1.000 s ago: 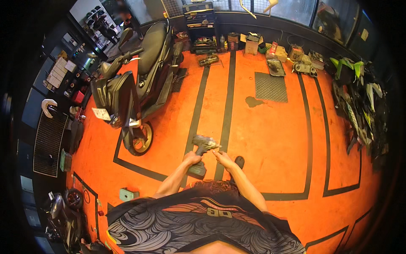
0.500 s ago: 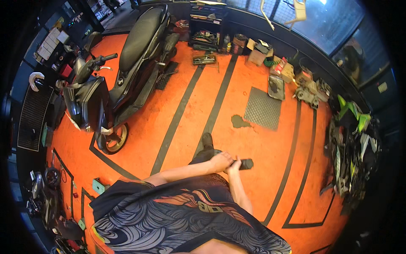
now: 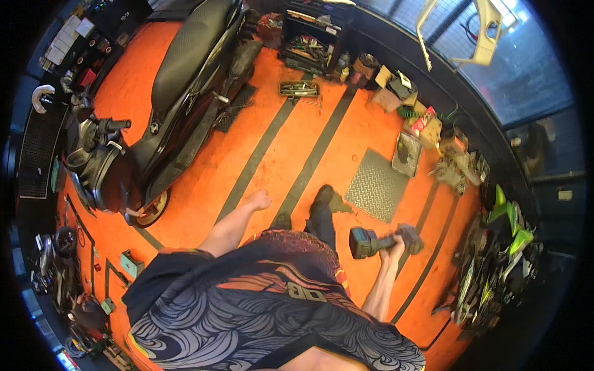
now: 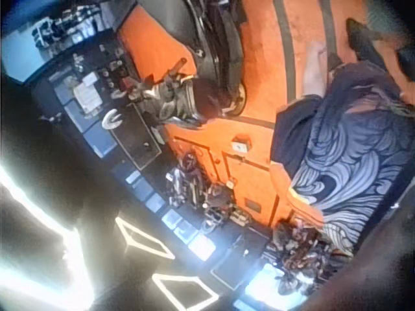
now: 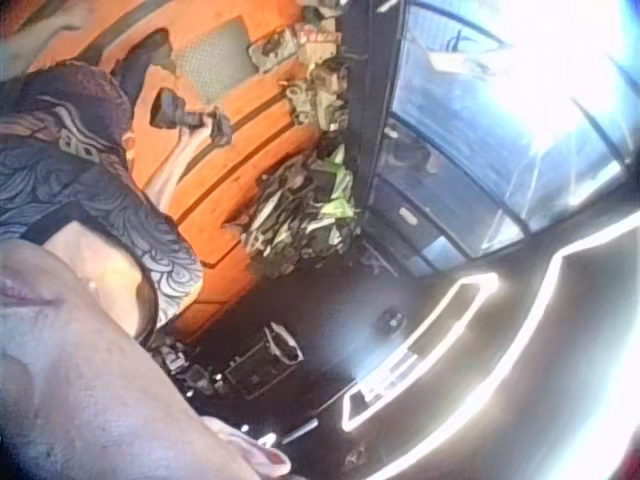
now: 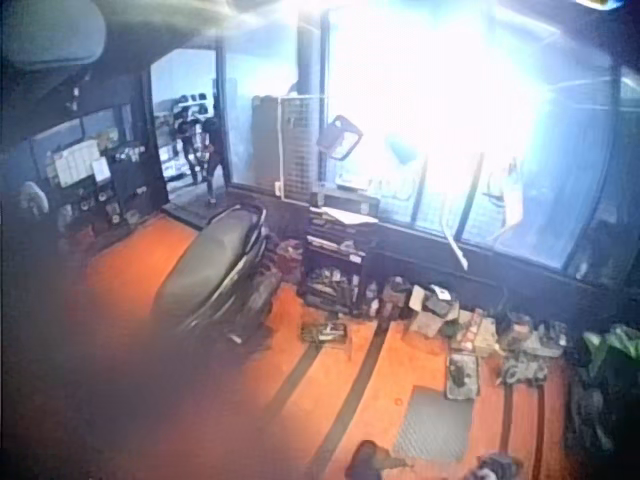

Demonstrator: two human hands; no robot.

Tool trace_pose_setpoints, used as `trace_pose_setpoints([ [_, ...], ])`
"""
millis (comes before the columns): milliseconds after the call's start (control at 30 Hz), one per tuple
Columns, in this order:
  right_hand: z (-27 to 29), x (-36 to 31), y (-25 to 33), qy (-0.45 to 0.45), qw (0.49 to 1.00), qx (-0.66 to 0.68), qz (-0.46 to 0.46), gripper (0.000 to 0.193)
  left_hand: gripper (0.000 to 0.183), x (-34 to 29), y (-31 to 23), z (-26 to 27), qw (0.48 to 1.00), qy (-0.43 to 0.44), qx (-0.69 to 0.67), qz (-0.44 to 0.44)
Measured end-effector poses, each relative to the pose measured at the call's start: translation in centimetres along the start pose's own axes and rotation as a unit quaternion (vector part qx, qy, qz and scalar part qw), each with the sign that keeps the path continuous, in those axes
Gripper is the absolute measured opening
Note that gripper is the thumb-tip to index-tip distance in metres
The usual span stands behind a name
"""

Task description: The person selects tools from a basket, carries an impact wrench through a garage, and uses it to remove a bolt from the lower frame of a motorcycle.

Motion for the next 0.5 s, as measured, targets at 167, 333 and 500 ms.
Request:
trace_pose_setpoints([
  [167, -9.4, 5.6, 4.2, 0.049, 0.995, -0.083, 0.038, 0.042, 0.037, 5.7, 17.7, 1.0, 0.901, -0.136, -0.286, 0.298],
  [333, -19.1, 19.1, 2.5, -0.115, 0.906, -0.388, 0.122, 0.026, 0.044, 1.5, 19.4, 2.0, 0.880, -0.107, -0.152, 0.438],
  [500, -31.2, 28.4, -1.2, 0.020, 0.893, -0.450, 0.012, 0.026, 0.036, 6.8, 8.3, 3.6, 0.832, -0.223, -0.415, 0.294],
])
Point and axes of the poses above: each hand's wrist, its own x-axis towards the middle knuckle, its own z-axis out of the back of the hand, y = z × x, the point moved 1 cm from there along x, towards the middle knuckle, and after that the axes turned 3 degrees about x, right-handed, at the moved point
